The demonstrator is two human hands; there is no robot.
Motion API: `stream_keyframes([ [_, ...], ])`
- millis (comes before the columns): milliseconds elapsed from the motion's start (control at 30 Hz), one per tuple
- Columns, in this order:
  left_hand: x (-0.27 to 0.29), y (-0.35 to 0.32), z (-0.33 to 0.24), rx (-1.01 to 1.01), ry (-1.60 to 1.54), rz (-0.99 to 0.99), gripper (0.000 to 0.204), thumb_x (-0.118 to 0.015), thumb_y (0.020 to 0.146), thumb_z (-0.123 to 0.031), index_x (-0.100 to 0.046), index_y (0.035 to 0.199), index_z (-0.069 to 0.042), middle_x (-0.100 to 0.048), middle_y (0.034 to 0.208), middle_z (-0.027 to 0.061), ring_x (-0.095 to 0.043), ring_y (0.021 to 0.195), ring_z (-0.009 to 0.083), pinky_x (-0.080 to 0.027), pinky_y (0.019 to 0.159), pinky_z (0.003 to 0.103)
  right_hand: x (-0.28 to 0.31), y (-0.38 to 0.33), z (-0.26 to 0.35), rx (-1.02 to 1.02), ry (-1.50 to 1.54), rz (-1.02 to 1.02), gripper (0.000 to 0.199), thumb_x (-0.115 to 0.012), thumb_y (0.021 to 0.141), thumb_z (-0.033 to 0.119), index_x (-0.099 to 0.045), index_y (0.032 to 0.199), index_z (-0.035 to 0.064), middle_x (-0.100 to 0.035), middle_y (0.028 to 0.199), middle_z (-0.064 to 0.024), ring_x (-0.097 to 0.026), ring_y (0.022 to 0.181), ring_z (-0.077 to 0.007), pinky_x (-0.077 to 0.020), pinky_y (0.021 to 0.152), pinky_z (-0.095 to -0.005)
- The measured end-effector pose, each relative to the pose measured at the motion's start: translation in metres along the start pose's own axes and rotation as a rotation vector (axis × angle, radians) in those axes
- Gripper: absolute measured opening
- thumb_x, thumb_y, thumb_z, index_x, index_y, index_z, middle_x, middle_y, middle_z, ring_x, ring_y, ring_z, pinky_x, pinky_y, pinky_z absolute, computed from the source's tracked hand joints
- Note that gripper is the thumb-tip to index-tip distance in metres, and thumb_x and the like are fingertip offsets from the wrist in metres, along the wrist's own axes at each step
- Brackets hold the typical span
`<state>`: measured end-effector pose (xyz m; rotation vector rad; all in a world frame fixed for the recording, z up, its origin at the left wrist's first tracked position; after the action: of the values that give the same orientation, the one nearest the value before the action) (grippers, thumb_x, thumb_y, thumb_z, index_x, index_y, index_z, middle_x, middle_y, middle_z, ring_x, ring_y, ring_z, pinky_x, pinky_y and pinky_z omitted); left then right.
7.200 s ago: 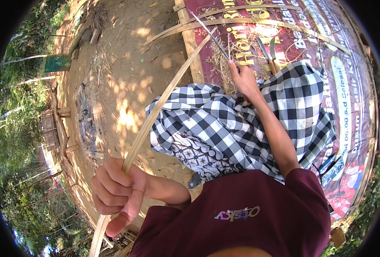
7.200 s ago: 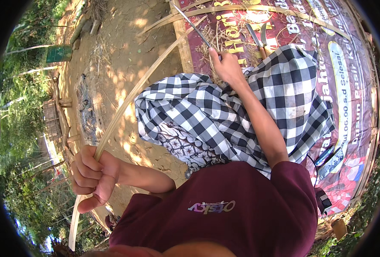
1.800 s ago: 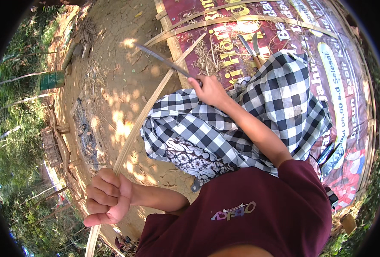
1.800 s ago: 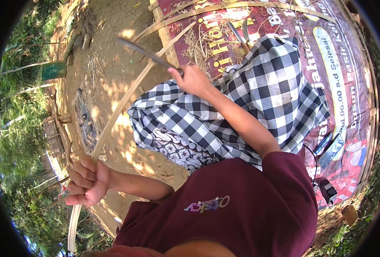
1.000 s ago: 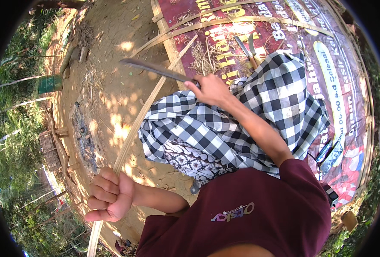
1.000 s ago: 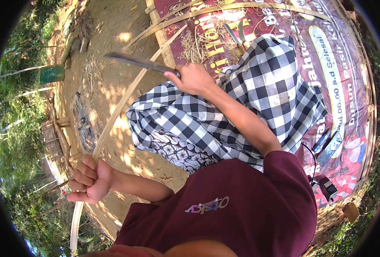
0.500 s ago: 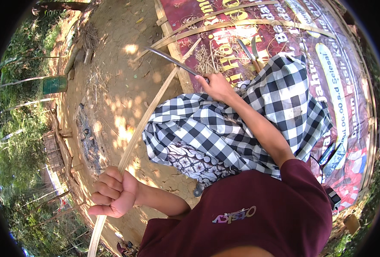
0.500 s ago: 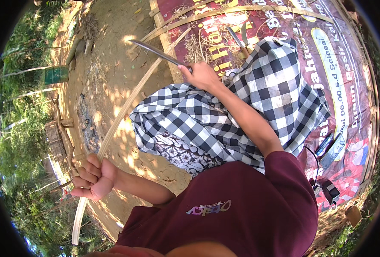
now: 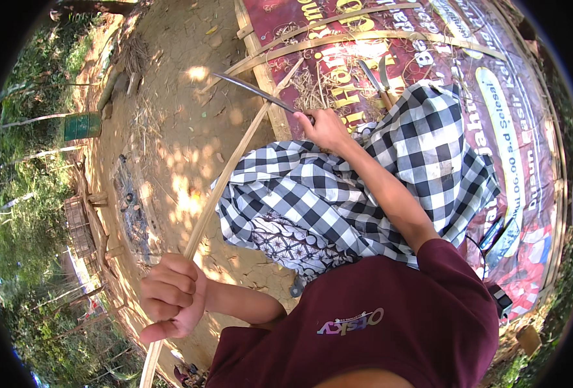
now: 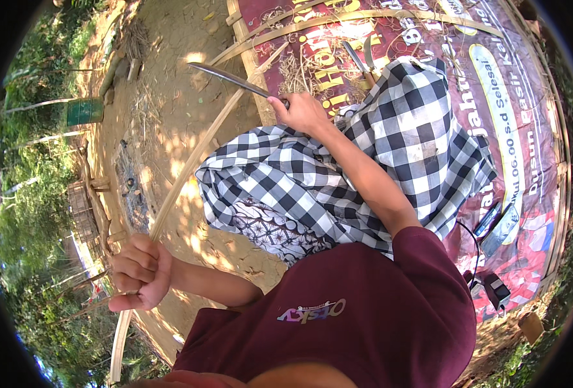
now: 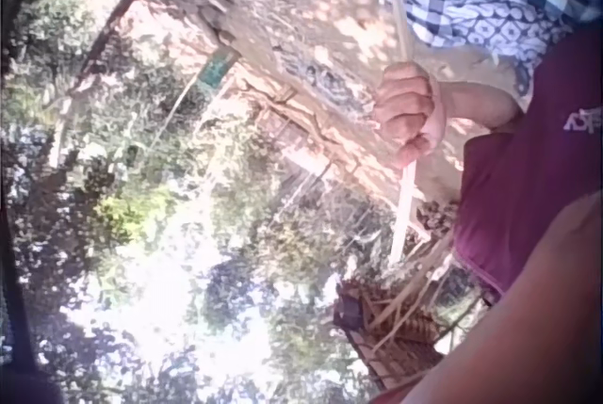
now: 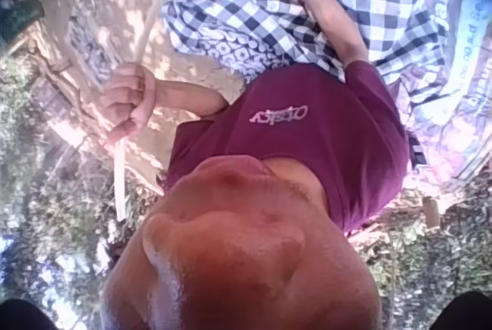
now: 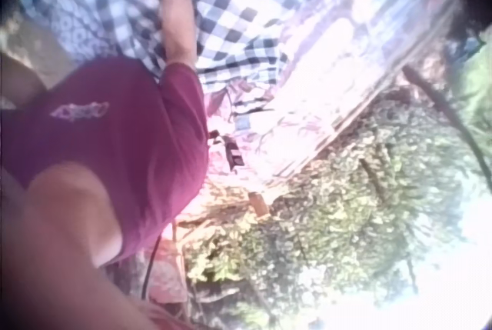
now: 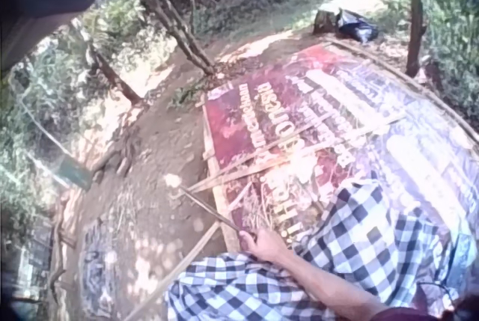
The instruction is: The person shaves and thins a bamboo strip with a large knife, moving the blade along the length of the wood to remove thin shavings.
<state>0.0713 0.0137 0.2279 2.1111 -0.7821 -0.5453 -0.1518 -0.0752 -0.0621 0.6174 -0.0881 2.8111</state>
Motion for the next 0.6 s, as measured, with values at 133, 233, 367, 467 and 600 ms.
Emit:
stream_keyframes([
  [133,0.007,-0.004,0.001,-0.023,0.025,-0.028,0.063,-0.037,0.1,-0.053,-0.026,0.051,-0.016,-0.023,0.035,-0.0068,-0.015,0.028,0.0041,-0.011,0.035,0.019,0.011,-0.017,0.032,0.094,-0.024,0.068,0.056,-0.052,0.09,0.055,-0.07,0.088,0.0019,-0.061,0.059,-0.021,-0.064,0.061,-0.0395,-0.0528,0.062,-0.0464],
  [233,-0.003,0.0,0.001,-0.018,0.001,0.001,0.063,-0.038,0.099,-0.054,-0.026,0.05,-0.016,-0.023,0.035,-0.0069,-0.014,0.029,0.004,-0.011,0.035,0.02,0.009,-0.037,0.063,0.384,-0.11,0.084,0.051,-0.056,0.086,0.055,-0.067,0.085,0.006,-0.061,0.058,-0.0174,-0.063,0.058,-0.0375,-0.0512,0.056,-0.0469],
  [367,-0.009,0.003,0.002,-0.003,-0.006,0.052,0.064,-0.037,0.099,-0.055,-0.027,0.05,-0.016,-0.024,0.035,-0.0068,-0.015,0.029,0.0037,-0.011,0.035,0.02,0.006,-0.027,0.047,0.607,-0.045,-0.087,0.049,-0.057,0.084,0.056,-0.064,0.08,0.0075,-0.063,0.06,-0.0129,-0.064,0.057,-0.0353,-0.0503,0.053,-0.045],
  [467,-0.007,0.003,0.013,0.044,0.156,0.042,0.063,-0.037,0.099,-0.055,-0.027,0.05,-0.016,-0.024,0.035,-0.0066,-0.016,0.029,0.0037,-0.011,0.035,0.02,-0.005,0.004,-0.011,-0.135,0.054,0.031,0.055,-0.05,0.091,0.056,-0.069,0.087,0.0039,-0.063,0.062,-0.0184,-0.064,0.062,-0.0388,-0.0522,0.06,-0.0485],
  [600,0.002,-0.006,-0.002,-0.005,0.019,-0.032,0.063,-0.037,0.099,-0.055,-0.026,0.051,-0.016,-0.025,0.035,-0.0063,-0.016,0.029,0.0037,-0.01,0.036,0.02,0.006,-0.01,0.01,-0.023,-0.052,0.093,0.057,-0.047,0.093,0.054,-0.069,0.092,0.0017,-0.062,0.062,-0.0231,-0.065,0.065,-0.0411,-0.0527,0.065,-0.0503],
])
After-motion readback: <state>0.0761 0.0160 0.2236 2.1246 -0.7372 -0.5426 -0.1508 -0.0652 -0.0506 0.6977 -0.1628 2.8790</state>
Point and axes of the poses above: each hand's wrist, its own y-axis towards the middle knuckle, its own x-axis out of the back of the hand, z = x × y, the point moved 3 cm from there along y, towards the middle knuckle
